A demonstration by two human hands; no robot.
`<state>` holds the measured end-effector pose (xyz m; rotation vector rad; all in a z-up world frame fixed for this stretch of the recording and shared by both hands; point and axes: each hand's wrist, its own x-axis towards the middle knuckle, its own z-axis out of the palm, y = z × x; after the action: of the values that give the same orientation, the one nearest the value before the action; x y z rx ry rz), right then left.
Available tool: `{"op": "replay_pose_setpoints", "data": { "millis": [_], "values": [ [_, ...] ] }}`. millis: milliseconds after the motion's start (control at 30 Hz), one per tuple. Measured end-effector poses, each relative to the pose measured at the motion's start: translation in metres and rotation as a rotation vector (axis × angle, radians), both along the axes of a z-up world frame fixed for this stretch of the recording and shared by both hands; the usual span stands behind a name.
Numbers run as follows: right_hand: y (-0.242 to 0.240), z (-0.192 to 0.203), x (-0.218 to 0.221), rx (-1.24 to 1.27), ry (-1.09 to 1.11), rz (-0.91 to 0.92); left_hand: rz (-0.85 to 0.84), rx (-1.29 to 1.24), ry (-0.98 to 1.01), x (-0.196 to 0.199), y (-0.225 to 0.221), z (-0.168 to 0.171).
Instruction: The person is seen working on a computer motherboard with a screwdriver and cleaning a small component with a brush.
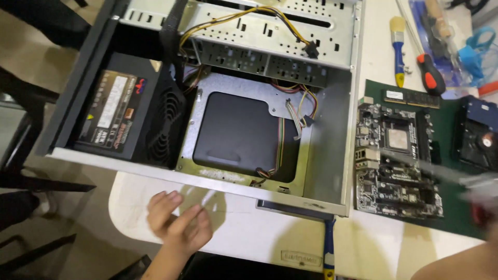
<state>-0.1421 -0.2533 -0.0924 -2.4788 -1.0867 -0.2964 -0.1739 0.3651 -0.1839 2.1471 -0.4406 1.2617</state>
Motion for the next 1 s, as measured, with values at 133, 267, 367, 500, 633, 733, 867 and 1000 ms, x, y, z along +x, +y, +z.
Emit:
{"op": "replay_pose_setpoints", "data": {
  "millis": [133, 267, 367, 500, 633, 733, 867, 1000],
  "values": [
    [0.18, 0.059, -0.04, -0.174, -0.026, 0.081, -0.046, -0.001, -0.046, 0.015, -0.018, -0.025],
    [0.227, 0.056, -0.052, -0.306, -0.064, 0.201, -0.093, -0.057, -0.023, 0.021, -0.017, -0.029],
    [0.223, 0.05, -0.053, -0.286, -0.242, 0.181, -0.068, -0.045, -0.021, 0.022, -0.018, -0.027],
    [0.201, -0.008, -0.049, -0.264, -0.595, 0.021, -0.061, -0.036, -0.005, 0.019, -0.018, -0.027],
    [0.211, -0.036, -0.041, -0.048, -0.519, -0.021, -0.024, 0.002, 0.023, 0.017, -0.018, -0.029],
    [0.214, -0.053, -0.04, -0.042, -0.571, 0.003, -0.011, 0.001, 0.016, 0.017, -0.02, -0.032],
    [0.176, -0.13, -0.062, 0.306, -0.154, -0.186, 0.006, 0.02, -0.013, 0.019, -0.019, -0.034],
    [0.157, -0.101, -0.05, 0.285, -0.197, -0.168, 0.032, 0.011, -0.011, 0.019, -0.023, -0.036]
  ]
}}
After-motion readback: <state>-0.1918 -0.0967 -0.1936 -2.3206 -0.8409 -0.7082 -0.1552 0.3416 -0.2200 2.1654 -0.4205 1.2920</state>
